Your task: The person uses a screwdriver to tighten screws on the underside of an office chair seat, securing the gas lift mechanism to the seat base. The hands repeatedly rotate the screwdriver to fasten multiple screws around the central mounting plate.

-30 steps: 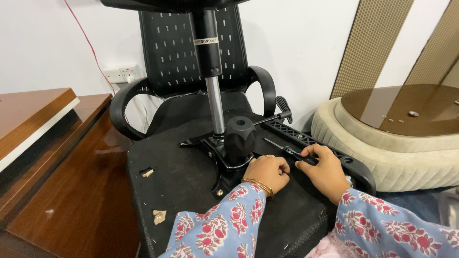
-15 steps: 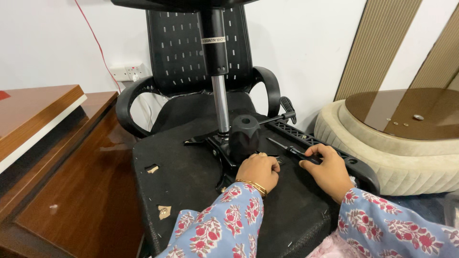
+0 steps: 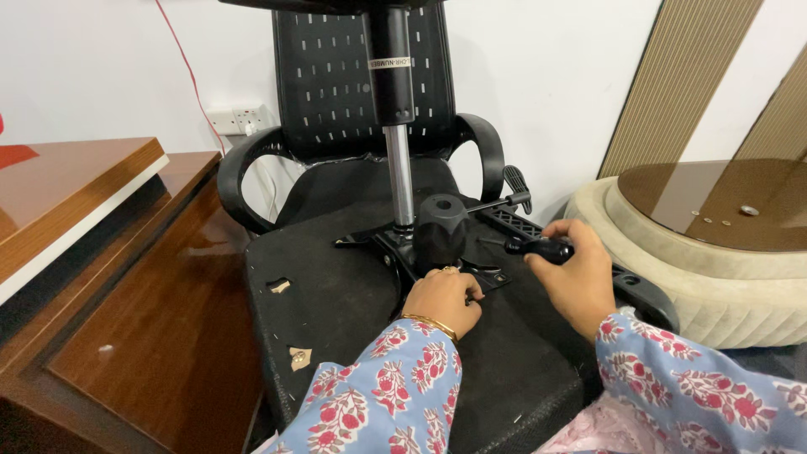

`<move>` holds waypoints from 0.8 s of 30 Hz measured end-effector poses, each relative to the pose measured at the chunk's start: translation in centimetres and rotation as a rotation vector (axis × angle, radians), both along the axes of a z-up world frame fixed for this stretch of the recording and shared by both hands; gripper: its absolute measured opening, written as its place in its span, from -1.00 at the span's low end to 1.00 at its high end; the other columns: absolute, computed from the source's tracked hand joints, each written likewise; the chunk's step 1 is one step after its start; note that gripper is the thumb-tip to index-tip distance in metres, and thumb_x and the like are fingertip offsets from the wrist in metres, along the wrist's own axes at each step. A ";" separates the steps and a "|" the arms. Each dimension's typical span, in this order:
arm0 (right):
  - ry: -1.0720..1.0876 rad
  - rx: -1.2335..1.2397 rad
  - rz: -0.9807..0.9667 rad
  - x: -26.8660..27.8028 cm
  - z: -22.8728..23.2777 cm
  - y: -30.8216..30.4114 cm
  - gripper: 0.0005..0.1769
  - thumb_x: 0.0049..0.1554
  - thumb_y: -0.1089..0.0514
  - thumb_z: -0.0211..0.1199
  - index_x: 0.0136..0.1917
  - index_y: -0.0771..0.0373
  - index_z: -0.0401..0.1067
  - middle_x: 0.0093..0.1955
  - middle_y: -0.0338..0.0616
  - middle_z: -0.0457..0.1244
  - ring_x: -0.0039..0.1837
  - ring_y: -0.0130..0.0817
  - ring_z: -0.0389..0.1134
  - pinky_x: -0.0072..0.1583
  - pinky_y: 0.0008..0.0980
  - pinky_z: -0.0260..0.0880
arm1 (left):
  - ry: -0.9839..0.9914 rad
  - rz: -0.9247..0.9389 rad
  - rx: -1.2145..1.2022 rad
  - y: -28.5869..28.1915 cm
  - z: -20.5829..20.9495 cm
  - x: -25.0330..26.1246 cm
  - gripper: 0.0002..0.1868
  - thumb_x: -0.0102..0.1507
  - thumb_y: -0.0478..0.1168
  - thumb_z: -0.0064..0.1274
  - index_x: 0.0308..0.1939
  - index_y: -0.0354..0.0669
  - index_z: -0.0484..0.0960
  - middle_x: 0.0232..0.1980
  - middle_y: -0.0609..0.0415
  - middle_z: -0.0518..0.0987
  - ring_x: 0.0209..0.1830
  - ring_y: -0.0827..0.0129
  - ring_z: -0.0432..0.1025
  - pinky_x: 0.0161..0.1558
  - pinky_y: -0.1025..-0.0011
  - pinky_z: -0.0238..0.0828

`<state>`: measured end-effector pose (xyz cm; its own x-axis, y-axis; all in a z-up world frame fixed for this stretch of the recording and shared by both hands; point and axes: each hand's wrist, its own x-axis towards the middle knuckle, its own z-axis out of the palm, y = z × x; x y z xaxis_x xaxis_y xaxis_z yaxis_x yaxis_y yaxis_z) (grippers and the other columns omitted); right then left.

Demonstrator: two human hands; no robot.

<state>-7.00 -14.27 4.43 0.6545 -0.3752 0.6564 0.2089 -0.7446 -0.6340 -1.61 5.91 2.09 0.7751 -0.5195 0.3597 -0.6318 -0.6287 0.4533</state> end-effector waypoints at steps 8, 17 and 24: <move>-0.308 0.162 0.194 1.3 6.3 2.9 -0.42 0.18 0.24 0.36 0.39 0.29 0.19 0.16 -0.16 0.27 0.08 -0.47 0.36 -0.04 -0.48 0.42 | 0.089 0.037 -0.030 0.7 1.1 -0.3 -0.83 0.10 -0.12 0.22 -0.25 -0.02 0.72 -0.17 0.09 0.65 0.00 0.18 0.50 0.04 0.23 0.43; -0.392 0.052 0.082 1.4 6.8 2.8 -0.48 0.33 0.23 0.36 0.43 0.31 0.18 0.05 -0.10 0.21 0.04 -0.46 0.27 0.06 -0.44 0.36 | 0.232 0.146 -0.224 3.4 1.4 1.4 -0.84 0.11 -0.12 0.23 -0.29 -0.05 0.79 -0.26 0.09 0.68 -0.22 0.30 0.59 -0.10 0.37 0.50; -0.223 0.283 0.285 -0.7 7.9 7.2 -0.46 0.26 0.20 0.27 0.40 0.23 0.10 -0.09 -0.21 0.18 -0.23 -0.54 0.21 -0.25 -0.48 0.22 | 0.462 0.117 -0.351 6.2 0.5 3.1 -0.72 0.11 -0.28 0.14 -0.10 -0.12 0.75 -0.27 0.04 0.72 -0.27 0.37 0.61 -0.13 0.39 0.53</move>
<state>-7.68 -7.10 12.29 0.6119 -0.3854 0.6907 0.5352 -0.4412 -0.7203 1.50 12.11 2.58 0.9374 -0.3317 0.1062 -0.2547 -0.4447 0.8587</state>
